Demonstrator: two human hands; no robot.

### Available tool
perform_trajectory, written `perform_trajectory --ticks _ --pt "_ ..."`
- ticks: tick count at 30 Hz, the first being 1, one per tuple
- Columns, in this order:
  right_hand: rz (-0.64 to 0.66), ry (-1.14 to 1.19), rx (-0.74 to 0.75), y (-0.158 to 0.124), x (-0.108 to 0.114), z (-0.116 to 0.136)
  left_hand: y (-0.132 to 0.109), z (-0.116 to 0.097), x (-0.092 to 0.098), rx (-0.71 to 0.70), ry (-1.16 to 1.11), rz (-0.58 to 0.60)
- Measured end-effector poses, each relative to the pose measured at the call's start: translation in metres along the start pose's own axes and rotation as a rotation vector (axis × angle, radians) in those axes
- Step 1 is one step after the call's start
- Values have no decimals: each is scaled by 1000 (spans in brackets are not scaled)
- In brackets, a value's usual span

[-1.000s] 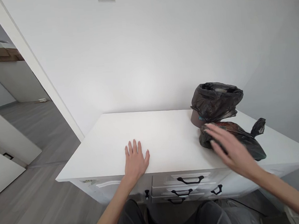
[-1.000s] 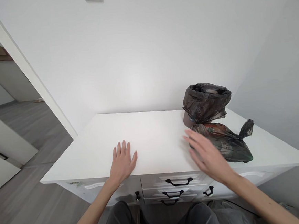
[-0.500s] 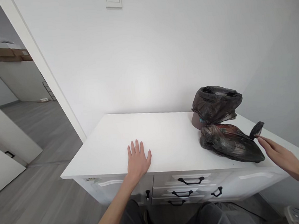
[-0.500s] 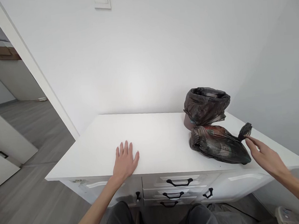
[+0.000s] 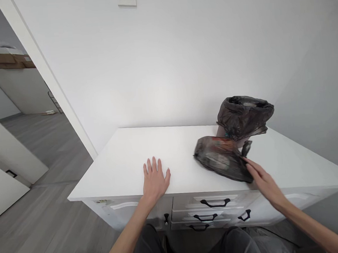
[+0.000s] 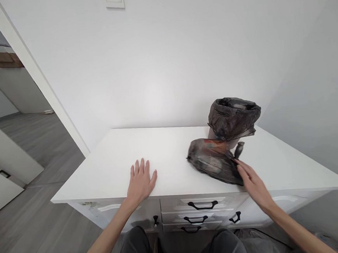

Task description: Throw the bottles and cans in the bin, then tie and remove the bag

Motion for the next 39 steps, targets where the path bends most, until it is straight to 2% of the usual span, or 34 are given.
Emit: perform_trajectory --ticks 5,7,9,13,17,21,25,29,32,36,39 --pt "265 336 -64 -24 -71 94 0 2 3 5 -59 -15" --pt "373 473 -100 -30 -89 120 -1 4 4 19 -97 -15" --pt "395 575 -139 -28 -97 133 -1 5 6 29 -147 -21" --pt "339 622 -230 -11 -106 126 0 6 16 50 -295 -40" --pt "413 649 -259 2 -129 120 1 15 27 169 -554 -112" --pt "482 691 -255 7 -157 136 -2 24 30 291 -773 -168" --pt "506 749 -244 11 -173 163 -1 21 35 285 -736 -152" --pt "538 798 -241 11 -171 180 3 15 38 254 -644 -130" --pt "554 814 -266 10 -168 179 5 12 37 221 -583 -148" --pt "516 834 -306 11 -169 171 3 17 32 287 -575 -164" --pt "489 844 -340 12 -172 166 2 13 41 234 -577 -248"
Point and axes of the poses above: each hand's wrist, its own y-axis towards the middle knuckle, its own x-axis out of the back of the hand, z = x × y, the point moved 8 cm from there along y, towards the middle knuckle, and after that the axes turned 4 degrees about -x, right-handed, at the moved point
